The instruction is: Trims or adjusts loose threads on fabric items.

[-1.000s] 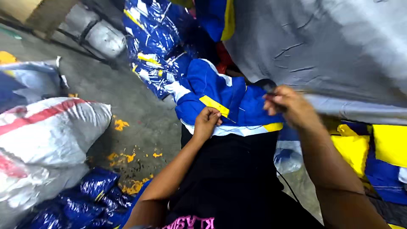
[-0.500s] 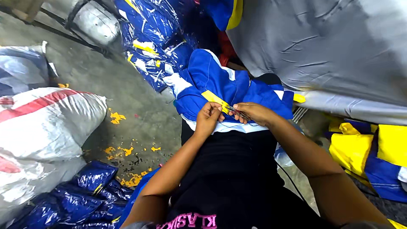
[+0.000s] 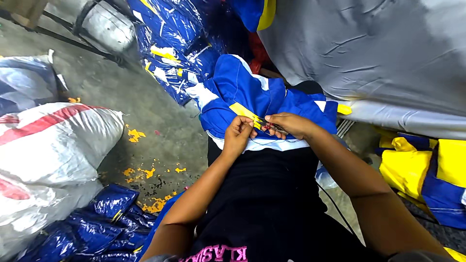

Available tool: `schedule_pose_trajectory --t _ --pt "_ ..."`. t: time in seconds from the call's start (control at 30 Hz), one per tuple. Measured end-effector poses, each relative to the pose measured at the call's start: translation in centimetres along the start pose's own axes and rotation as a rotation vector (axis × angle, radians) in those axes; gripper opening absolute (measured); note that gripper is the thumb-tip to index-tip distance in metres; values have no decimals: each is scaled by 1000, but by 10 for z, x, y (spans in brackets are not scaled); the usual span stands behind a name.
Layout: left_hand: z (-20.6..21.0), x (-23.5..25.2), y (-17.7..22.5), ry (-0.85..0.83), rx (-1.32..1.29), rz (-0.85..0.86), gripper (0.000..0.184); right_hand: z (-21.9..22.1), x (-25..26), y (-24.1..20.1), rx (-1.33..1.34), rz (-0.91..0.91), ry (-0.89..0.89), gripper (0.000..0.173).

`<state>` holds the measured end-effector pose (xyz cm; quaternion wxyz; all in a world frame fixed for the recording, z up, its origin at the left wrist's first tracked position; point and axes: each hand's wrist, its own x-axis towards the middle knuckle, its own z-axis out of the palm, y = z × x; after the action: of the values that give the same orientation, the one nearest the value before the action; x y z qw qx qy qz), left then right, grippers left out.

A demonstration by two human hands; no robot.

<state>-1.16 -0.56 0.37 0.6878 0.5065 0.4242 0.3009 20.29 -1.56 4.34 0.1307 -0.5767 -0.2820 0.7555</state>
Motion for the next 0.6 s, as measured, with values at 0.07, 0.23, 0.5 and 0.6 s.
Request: schedule_pose_trajectory --t 0.07,0.23,0.5,0.6 --pt "0 0 0 -1 5 4 8 1 0 -1 -2 -15 6 45" --pt "-1 -1 2 -9 2 0 8 3 3 -3 -10 -48 18 44" --pt "-1 0 1 1 -16 6 10 6 3 -1 -11 -78 61 37" --pt "-1 0 0 0 -22 8 11 9 2 -3 -11 -89 74 33"
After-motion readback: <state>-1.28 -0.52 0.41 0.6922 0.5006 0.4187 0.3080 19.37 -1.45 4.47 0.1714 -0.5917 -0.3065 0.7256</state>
